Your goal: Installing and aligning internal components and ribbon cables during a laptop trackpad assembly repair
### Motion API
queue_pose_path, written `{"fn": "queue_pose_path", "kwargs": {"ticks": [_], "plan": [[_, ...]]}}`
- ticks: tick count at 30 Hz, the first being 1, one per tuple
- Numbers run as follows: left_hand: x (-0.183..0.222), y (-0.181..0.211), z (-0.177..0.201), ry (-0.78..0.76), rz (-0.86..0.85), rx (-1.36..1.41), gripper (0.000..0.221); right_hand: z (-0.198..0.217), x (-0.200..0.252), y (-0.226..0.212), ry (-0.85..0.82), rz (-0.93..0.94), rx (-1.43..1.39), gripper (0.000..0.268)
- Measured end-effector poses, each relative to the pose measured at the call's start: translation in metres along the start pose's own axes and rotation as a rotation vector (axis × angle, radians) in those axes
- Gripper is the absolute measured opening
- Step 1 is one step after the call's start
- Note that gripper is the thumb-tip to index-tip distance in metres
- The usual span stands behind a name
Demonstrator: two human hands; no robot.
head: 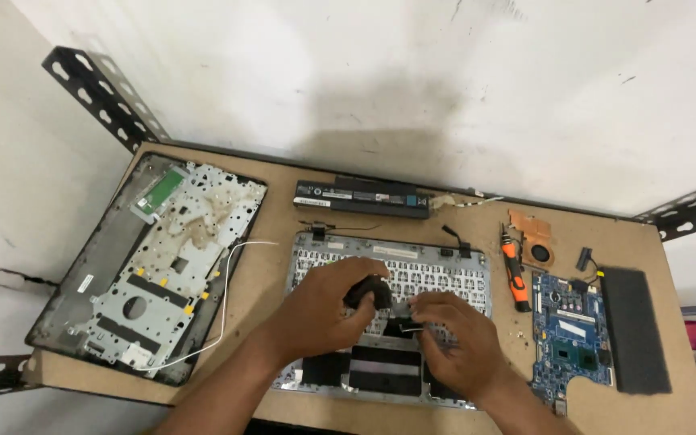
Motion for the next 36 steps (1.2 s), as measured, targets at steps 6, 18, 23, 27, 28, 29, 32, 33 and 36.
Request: {"fn": "queue_pose_path", "kwargs": {"ticks": [6,18,23,27,28,29,32,33,36], "plan": [[-0.001,-0.013,-0.013,0.002,-0.004,-0.091,0.029,-0.006,-0.001,0.004,-0.123,-0.069,0.052,0.022],[-0.007,-0.009,0.01,0.162,-0.034,-0.095,0.022,0.006,-0.023,-0.017,0.001,0.106,-0.118,0.007],[-0.006,-0.005,0.008,0.2,-0.091,-0.118,0.019,0.008,-0.019,-0.015,-0.034,0.141,-0.174,0.023],[-0.008,-0.001,0.013,0.29,0.006,0.053,0.018,0.013,-0.024,-0.015,0.132,-0.012,-0.164,0.024],[-0.006,0.003,0.011,0.285,0.001,0.052,0.018,0.015,-0.023,-0.016,0.138,-0.013,-0.16,0.024],[-0.005,0.004,0.01,0.266,0.032,0.111,0.02,0.017,-0.022,-0.014,0.163,-0.03,-0.189,0.022],[0.001,0.002,0.0,0.219,0.056,0.181,0.027,0.017,-0.019,-0.012,0.182,-0.046,-0.234,0.024],[0.003,0.001,-0.005,0.198,0.043,0.197,0.032,0.017,-0.019,-0.012,0.173,-0.039,-0.244,0.03],[0.003,0.014,-0.012,0.167,0.013,0.319,0.044,0.012,-0.016,-0.013,0.139,-0.046,-0.247,0.042]]}}
Point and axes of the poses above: each hand's wrist, its own x-axis away from the middle knuckle, its own z-axis out of the back of the hand, y = z × x, the point moved 6 cm from there along -x, towards the middle knuckle, and after that the axes turned 12 degrees about z, right-handed, at the moved point
